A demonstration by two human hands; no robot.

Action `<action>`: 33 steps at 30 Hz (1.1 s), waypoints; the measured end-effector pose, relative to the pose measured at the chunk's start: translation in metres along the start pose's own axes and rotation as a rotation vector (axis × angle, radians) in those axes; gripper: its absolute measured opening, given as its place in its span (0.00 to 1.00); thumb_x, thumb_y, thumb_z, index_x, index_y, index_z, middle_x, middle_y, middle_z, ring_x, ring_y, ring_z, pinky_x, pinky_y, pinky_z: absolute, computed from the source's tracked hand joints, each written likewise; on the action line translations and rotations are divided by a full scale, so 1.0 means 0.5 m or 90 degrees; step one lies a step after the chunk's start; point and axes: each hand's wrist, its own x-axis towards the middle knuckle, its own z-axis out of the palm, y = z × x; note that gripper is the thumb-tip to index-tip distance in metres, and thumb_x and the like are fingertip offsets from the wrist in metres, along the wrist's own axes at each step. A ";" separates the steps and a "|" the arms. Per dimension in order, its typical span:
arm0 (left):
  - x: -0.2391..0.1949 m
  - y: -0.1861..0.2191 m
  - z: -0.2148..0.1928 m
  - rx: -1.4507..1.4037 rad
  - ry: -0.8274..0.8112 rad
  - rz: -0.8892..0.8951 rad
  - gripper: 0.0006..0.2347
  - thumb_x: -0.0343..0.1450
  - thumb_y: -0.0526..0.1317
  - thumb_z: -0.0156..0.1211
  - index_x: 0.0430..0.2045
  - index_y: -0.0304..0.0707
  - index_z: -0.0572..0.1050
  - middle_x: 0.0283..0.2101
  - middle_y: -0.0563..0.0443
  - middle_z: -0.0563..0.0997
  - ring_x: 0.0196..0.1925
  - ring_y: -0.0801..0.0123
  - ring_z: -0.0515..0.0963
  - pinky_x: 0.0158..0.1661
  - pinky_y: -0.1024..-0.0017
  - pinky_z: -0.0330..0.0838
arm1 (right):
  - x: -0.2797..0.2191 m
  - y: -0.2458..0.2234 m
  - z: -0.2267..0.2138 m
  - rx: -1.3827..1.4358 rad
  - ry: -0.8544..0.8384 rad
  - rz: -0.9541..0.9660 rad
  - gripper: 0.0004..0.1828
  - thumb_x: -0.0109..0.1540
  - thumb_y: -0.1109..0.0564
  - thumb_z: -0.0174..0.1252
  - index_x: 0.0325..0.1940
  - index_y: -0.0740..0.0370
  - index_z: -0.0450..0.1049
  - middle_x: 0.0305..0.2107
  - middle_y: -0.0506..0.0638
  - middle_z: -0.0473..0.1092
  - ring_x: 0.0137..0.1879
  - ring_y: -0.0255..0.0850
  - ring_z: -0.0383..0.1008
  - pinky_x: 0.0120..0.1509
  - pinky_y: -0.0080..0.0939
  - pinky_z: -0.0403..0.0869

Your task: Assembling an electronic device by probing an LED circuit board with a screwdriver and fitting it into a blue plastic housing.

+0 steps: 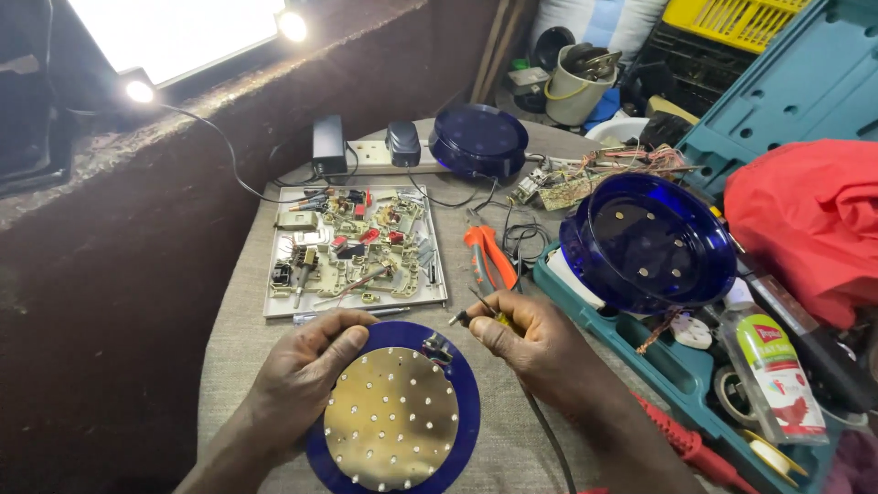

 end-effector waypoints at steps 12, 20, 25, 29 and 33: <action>0.025 -0.004 -0.026 0.086 -0.056 0.012 0.12 0.78 0.38 0.57 0.49 0.28 0.81 0.31 0.43 0.85 0.29 0.64 0.83 0.30 0.69 0.78 | 0.053 0.087 0.006 0.000 -0.077 -0.045 0.13 0.69 0.51 0.59 0.46 0.61 0.84 0.28 0.40 0.65 0.33 0.31 0.59 0.40 0.34 0.60; 0.015 -0.005 -0.024 0.070 -0.045 0.019 0.10 0.79 0.38 0.57 0.49 0.31 0.81 0.30 0.45 0.84 0.27 0.66 0.83 0.28 0.70 0.78 | 0.058 0.100 0.023 0.079 -0.097 -0.047 0.13 0.70 0.51 0.58 0.45 0.62 0.81 0.26 0.40 0.62 0.31 0.30 0.56 0.37 0.33 0.57; 0.011 -0.003 -0.023 0.051 -0.050 0.029 0.10 0.78 0.38 0.58 0.48 0.30 0.81 0.30 0.44 0.84 0.27 0.65 0.82 0.29 0.69 0.78 | 0.058 0.098 0.031 0.091 -0.084 -0.035 0.14 0.69 0.51 0.59 0.49 0.64 0.81 0.31 0.42 0.67 0.35 0.30 0.61 0.41 0.33 0.63; 0.012 -0.007 -0.026 0.052 -0.059 0.038 0.09 0.78 0.38 0.59 0.47 0.32 0.80 0.30 0.46 0.84 0.27 0.67 0.82 0.29 0.72 0.77 | 0.047 0.082 0.037 0.102 -0.025 -0.025 0.11 0.67 0.55 0.61 0.52 0.59 0.81 0.29 0.43 0.65 0.31 0.34 0.60 0.38 0.35 0.60; 0.006 -0.002 -0.019 0.018 -0.052 0.029 0.08 0.78 0.37 0.60 0.46 0.32 0.80 0.32 0.44 0.85 0.28 0.66 0.83 0.29 0.71 0.79 | 0.052 0.088 0.037 0.099 -0.015 -0.052 0.13 0.65 0.56 0.64 0.52 0.62 0.82 0.35 0.46 0.74 0.39 0.35 0.72 0.49 0.35 0.71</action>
